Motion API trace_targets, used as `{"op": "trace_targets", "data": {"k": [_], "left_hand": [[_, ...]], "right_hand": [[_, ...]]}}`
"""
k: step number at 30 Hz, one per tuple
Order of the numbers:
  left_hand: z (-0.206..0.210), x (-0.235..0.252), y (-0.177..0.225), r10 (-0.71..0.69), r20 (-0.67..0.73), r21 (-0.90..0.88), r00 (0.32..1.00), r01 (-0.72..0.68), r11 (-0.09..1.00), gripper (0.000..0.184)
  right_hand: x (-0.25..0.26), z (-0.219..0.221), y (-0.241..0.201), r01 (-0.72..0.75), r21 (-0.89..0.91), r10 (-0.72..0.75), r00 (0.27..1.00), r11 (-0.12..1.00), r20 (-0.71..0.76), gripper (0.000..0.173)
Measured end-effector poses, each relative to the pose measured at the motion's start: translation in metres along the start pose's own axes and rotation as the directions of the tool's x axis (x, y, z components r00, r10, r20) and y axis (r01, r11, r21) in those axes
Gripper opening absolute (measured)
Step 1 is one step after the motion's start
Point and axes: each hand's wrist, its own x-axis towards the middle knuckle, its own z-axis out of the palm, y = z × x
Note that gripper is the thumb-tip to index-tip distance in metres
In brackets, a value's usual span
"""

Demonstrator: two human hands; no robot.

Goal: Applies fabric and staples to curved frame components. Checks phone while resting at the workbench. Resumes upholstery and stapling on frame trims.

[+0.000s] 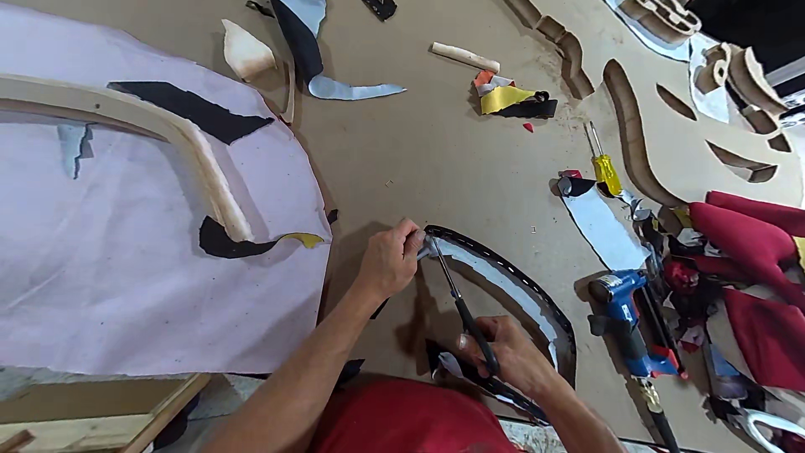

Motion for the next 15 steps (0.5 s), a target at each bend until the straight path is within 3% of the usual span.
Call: {"op": "trace_targets", "data": {"k": [15], "left_hand": [[0.001,-0.002,0.0,0.045,-0.002,0.024,0.999,-0.045,0.999,0.022]], "right_hand": [[-0.003,0.004,-0.008,0.009,0.085,-0.006,0.999,0.996,-0.034,0.032]]}}
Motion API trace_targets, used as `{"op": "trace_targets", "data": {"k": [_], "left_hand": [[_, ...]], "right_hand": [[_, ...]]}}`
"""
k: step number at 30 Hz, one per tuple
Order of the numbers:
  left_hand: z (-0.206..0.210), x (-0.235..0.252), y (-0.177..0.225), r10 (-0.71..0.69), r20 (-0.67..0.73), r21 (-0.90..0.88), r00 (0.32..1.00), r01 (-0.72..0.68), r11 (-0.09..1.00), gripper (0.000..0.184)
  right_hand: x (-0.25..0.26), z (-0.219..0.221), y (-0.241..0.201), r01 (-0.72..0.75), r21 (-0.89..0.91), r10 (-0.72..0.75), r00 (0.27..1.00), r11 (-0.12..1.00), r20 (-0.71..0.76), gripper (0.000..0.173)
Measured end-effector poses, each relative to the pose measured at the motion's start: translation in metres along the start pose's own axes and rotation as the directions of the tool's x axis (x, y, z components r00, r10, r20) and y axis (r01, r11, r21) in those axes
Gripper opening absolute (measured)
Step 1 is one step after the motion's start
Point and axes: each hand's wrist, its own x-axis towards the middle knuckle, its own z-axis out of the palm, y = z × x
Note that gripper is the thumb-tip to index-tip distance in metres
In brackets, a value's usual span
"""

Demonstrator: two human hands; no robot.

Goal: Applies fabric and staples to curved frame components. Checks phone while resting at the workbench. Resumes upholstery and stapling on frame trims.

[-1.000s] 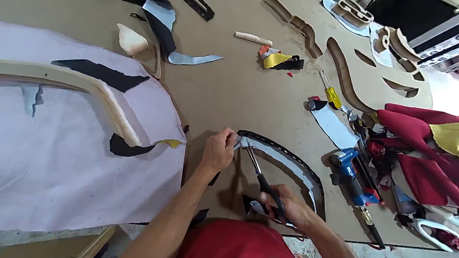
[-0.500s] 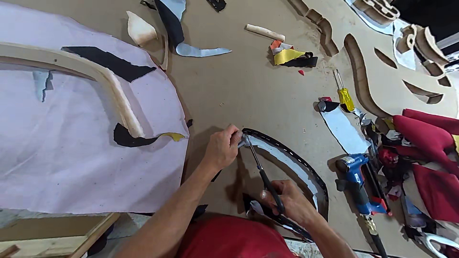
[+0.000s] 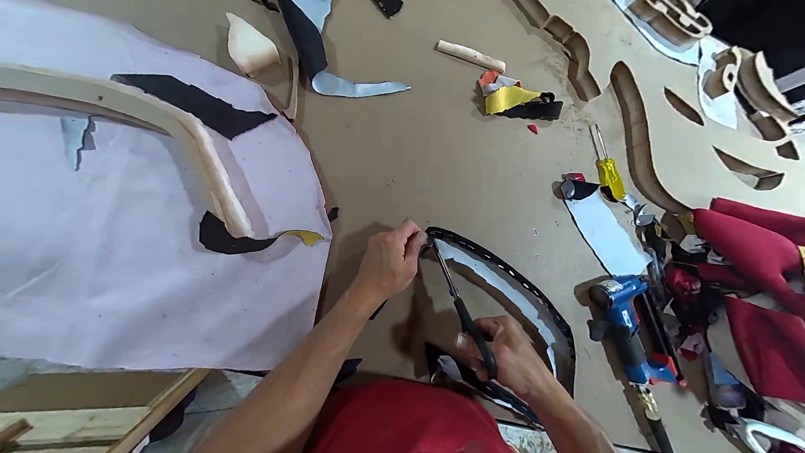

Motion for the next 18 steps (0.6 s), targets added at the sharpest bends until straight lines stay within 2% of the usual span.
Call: {"op": "trace_targets", "data": {"k": [6,10,12,14,16,18], "left_hand": [[0.003,0.0,-0.002,0.049,0.004,0.027,0.999,-0.049,0.998,0.023],[0.004,-0.002,-0.001,0.037,-0.023,0.046,0.999,-0.036,0.998,0.022],[0.006,-0.002,0.001,0.013,-0.012,0.09,1.0,-0.012,0.996,0.021],[0.011,-0.004,-0.001,0.06,-0.073,0.152,0.996,-0.049,0.987,0.022],[0.017,-0.008,-0.003,0.144,-0.146,0.192,0.979,-0.115,0.975,0.025],[0.019,-0.009,-0.005,0.226,-0.157,0.236,0.961,-0.186,0.954,0.03]], "right_hand": [[-0.001,0.003,0.003,-0.026,0.025,0.025,0.999,0.999,0.026,0.039],[-0.013,0.003,0.007,0.038,0.007,-0.038,0.999,0.999,-0.022,0.038],[-0.032,-0.01,0.014,0.087,-0.102,-0.098,0.989,0.991,-0.107,0.041],[-0.05,-0.034,0.014,0.06,-0.298,-0.145,0.952,0.953,-0.271,0.037],[-0.051,-0.066,0.009,-0.066,-0.52,-0.214,0.862,0.851,-0.459,0.034],[-0.041,-0.099,0.004,-0.13,-0.56,-0.271,0.772,0.818,-0.575,0.034]]}}
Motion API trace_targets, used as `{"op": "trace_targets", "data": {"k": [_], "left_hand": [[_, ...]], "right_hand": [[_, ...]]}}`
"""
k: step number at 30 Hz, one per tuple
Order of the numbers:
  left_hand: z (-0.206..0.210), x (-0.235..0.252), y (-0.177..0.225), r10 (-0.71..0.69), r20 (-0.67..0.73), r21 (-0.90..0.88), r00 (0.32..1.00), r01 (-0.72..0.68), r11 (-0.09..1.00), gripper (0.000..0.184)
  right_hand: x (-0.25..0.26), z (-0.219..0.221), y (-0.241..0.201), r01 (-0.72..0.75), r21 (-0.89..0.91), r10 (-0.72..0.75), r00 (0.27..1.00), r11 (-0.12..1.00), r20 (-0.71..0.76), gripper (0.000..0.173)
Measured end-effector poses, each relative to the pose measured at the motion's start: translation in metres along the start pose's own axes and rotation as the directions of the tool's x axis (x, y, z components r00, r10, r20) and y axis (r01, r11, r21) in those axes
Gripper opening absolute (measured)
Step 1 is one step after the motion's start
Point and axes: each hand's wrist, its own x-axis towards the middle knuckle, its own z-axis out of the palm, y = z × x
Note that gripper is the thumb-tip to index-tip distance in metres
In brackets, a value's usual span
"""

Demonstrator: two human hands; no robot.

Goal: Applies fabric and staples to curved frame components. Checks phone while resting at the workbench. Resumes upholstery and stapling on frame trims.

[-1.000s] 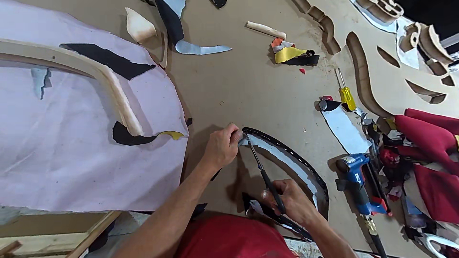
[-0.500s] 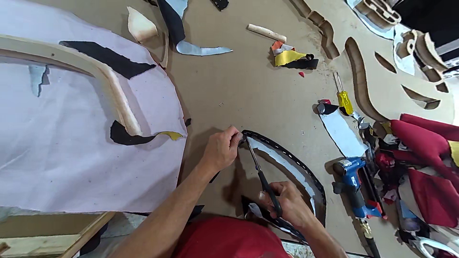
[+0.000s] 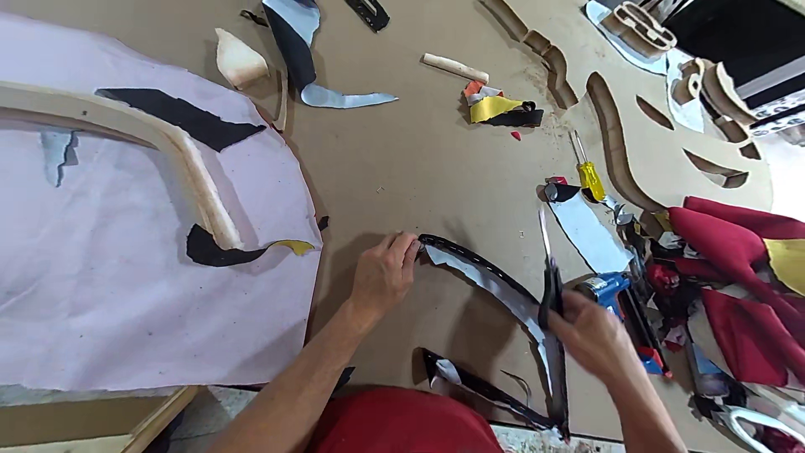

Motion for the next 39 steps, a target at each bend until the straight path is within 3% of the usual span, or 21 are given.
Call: {"op": "trace_targets", "data": {"k": [3,5,8,13,17,23,30,39], "left_hand": [[-0.001,-0.002,0.0,0.113,0.034,0.086,0.993,-0.115,0.99,0.037],[-0.005,-0.003,0.004,0.139,0.087,0.17,0.986,-0.152,0.974,0.039],[-0.006,-0.007,0.018,0.046,0.157,0.315,0.987,-0.094,0.944,0.039],[0.005,-0.007,0.043,-0.096,0.079,0.472,0.992,0.047,0.88,0.042],[0.009,-0.007,0.052,-0.127,0.043,0.539,0.991,0.084,0.838,0.014],[0.016,-0.011,0.055,-0.107,-0.009,0.595,0.994,0.091,0.799,0.022],[0.018,-0.016,0.035,0.06,-0.138,0.532,0.989,0.023,0.846,0.018],[0.018,-0.01,0.03,-0.113,-0.274,0.379,0.955,0.216,0.9,0.015]], "right_hand": [[0.034,-0.009,-0.004,0.093,0.143,-0.068,0.983,0.985,-0.172,0.046],[0.048,-0.005,-0.023,0.284,0.105,-0.251,0.935,0.953,-0.25,0.047],[0.064,0.031,-0.064,0.549,0.09,-0.528,0.829,0.831,-0.183,0.031],[0.096,0.107,-0.107,0.725,0.219,-0.734,0.677,0.653,-0.055,0.025],[0.11,0.125,-0.113,0.781,0.264,-0.801,0.597,0.565,-0.052,0.021],[0.115,0.119,-0.116,0.744,0.319,-0.784,0.621,0.587,-0.006,0.017],[0.109,0.122,-0.117,0.67,0.365,-0.71,0.703,0.647,-0.032,0.015],[0.107,0.13,-0.119,0.658,0.341,-0.677,0.731,0.671,-0.08,0.016]]}}
